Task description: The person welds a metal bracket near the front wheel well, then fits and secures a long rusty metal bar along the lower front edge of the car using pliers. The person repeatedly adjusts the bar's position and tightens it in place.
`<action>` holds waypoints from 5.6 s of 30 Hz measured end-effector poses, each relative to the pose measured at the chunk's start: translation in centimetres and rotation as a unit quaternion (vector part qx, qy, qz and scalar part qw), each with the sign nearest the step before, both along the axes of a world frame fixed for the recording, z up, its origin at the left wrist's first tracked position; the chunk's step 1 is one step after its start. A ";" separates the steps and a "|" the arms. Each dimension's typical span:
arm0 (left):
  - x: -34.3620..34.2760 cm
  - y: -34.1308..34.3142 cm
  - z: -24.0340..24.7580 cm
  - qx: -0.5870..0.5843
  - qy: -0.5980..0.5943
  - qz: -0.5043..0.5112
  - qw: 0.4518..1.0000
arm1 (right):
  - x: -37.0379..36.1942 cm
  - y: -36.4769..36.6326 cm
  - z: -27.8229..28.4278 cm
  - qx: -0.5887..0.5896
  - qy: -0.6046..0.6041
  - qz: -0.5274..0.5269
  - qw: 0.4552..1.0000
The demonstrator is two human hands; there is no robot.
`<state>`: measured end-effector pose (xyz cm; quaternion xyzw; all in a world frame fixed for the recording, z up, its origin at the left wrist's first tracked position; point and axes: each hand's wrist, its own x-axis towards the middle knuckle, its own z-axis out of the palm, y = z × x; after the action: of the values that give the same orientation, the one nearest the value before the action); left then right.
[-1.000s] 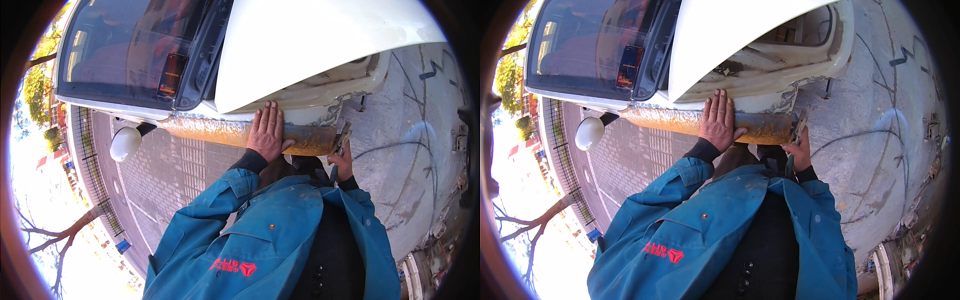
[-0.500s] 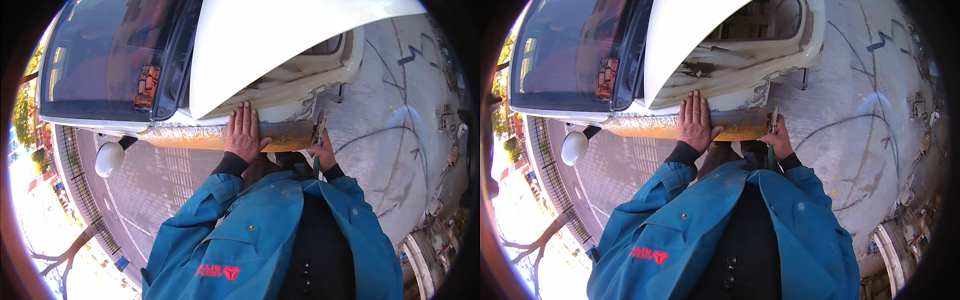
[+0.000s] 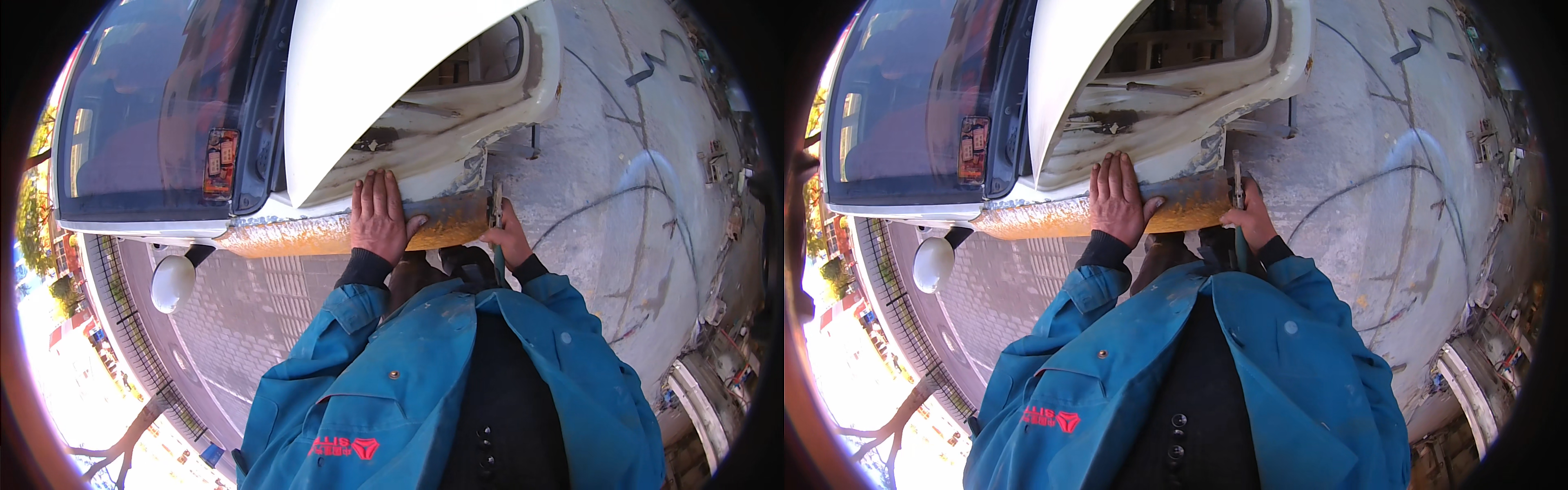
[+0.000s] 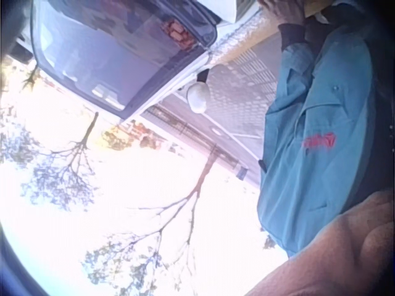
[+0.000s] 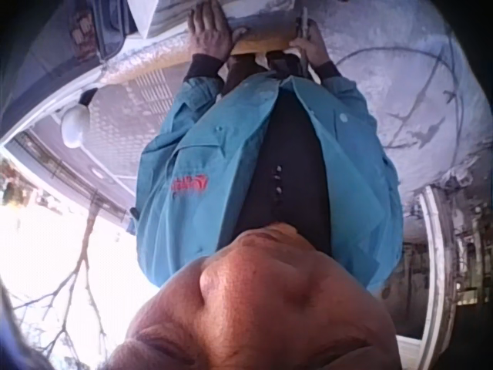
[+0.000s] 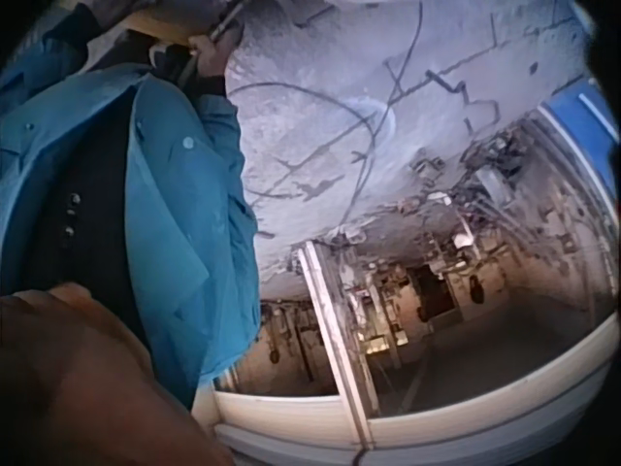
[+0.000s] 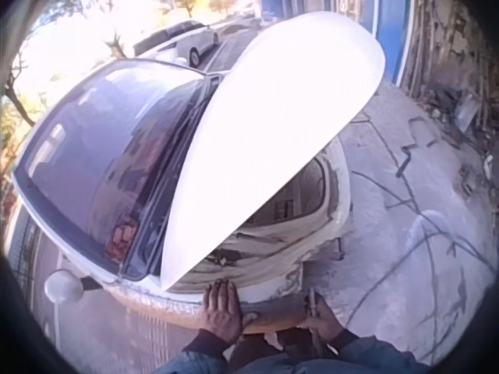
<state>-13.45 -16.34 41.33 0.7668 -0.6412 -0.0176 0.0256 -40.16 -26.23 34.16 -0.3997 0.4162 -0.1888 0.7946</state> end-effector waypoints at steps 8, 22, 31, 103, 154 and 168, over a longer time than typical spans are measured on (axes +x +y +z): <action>-0.2 -1.8 0.8 0.014 0.001 -0.011 1.000 | 0.2 0.5 -1.4 -0.018 -0.045 -0.033 0.998; -0.8 -3.4 1.2 0.002 -0.007 -0.004 1.000 | -0.6 -1.8 -0.7 -0.010 -0.007 0.060 0.998; -0.4 -3.3 1.0 -0.007 -0.016 -0.022 1.000 | 1.2 -1.0 -1.1 -0.094 0.018 0.032 0.995; 28.6 23.7 -6.2 -0.162 0.264 0.588 0.747 | -0.8 4.2 -0.9 -0.087 0.221 -0.115 0.964; 13.7 12.7 -2.8 -0.099 0.037 0.396 0.912 | 3.2 1.8 0.2 -0.130 0.117 -0.122 0.977; 13.4 12.1 -0.9 -0.082 0.087 0.428 0.896 | 3.0 1.5 0.2 -0.111 0.105 -0.097 0.983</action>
<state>-0.07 -4.23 40.48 0.9576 -0.2457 -0.0195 0.1492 -37.20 -24.70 34.31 -0.4605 0.5109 -0.2671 0.6749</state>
